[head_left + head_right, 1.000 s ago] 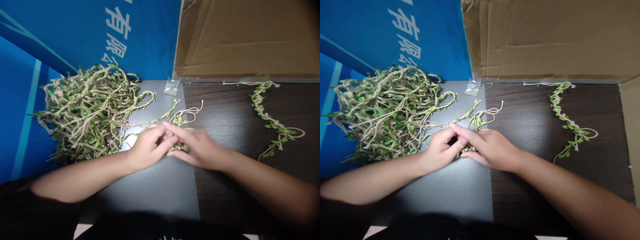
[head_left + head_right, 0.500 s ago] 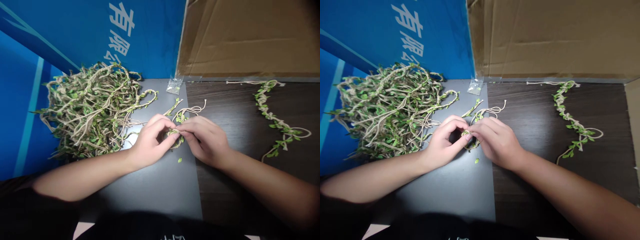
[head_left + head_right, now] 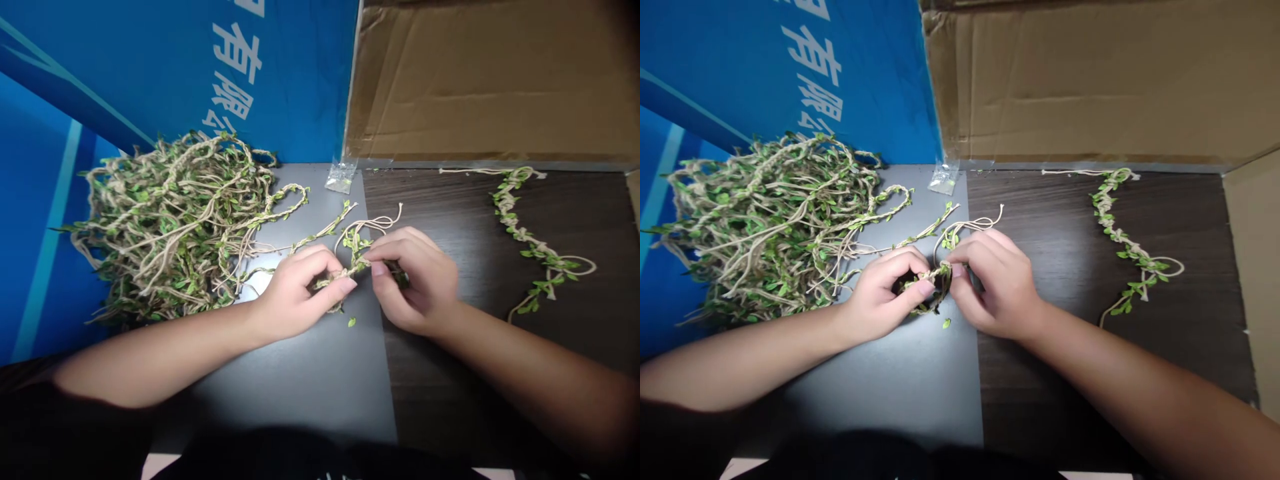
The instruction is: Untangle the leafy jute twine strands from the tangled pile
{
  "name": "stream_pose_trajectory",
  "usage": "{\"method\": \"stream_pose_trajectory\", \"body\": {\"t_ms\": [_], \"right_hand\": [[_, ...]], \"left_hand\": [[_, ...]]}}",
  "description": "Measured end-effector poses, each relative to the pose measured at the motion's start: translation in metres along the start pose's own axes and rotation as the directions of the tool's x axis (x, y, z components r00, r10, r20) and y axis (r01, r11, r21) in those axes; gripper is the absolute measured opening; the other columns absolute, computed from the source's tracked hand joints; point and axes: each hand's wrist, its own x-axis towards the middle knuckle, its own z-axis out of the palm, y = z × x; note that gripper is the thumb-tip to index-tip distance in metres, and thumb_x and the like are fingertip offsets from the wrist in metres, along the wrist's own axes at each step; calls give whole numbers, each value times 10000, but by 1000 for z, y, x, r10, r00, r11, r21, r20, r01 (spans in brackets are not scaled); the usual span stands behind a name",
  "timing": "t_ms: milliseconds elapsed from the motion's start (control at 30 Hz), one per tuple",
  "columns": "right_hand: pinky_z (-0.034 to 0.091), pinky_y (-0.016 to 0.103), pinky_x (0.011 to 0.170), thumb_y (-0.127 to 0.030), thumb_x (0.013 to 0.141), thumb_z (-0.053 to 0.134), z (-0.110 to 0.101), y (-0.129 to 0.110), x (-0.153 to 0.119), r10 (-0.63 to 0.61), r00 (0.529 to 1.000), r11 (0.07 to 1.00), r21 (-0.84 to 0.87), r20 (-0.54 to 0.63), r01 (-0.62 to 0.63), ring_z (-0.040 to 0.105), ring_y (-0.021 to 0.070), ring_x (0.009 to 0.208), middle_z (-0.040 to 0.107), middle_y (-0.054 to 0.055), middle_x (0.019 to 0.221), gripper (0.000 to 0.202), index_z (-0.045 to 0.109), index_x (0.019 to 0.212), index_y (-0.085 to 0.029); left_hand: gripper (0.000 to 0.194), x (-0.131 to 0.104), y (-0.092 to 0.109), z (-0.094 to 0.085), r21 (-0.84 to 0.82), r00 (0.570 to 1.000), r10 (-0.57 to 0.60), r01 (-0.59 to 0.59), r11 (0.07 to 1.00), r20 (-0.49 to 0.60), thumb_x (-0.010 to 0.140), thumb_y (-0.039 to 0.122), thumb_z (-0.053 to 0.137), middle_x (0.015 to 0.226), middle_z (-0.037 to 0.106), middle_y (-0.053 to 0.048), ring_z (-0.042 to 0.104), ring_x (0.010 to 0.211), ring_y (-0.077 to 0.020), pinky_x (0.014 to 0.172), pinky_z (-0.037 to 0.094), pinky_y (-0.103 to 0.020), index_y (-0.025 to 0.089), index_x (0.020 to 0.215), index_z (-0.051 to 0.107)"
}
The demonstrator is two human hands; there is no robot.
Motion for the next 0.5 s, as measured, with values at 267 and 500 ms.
{"method": "stream_pose_trajectory", "body": {"t_ms": [267, 500], "right_hand": [[455, 549, 1137, -157, 902, 570, 4, -1, -5, -292, 934, 928, -177, 206, 329, 626, 282, 1255, 689, 113, 1324, 502, 526, 1400, -213], [599, 385, 912, -24, 917, 541, 10, 7, -6, -201, 963, 979, -10, 178, 206, 671, 216, 1090, 709, 123, 1173, 475, 534, 1370, -169]], "left_hand": [[173, -2, -3, 2, 71, 999, 49, -47, 996, -18, 989, 321, 597, 807, 608, -11, 541, 732, -125, 673, 444, -257, 168, 911, 605], [180, 0, 1, 0, 4, 996, -75, 75, 997, -41, 934, 322, 690, 684, 547, 47, 493, 615, -72, 591, 406, -196, 165, 872, 625]]}}
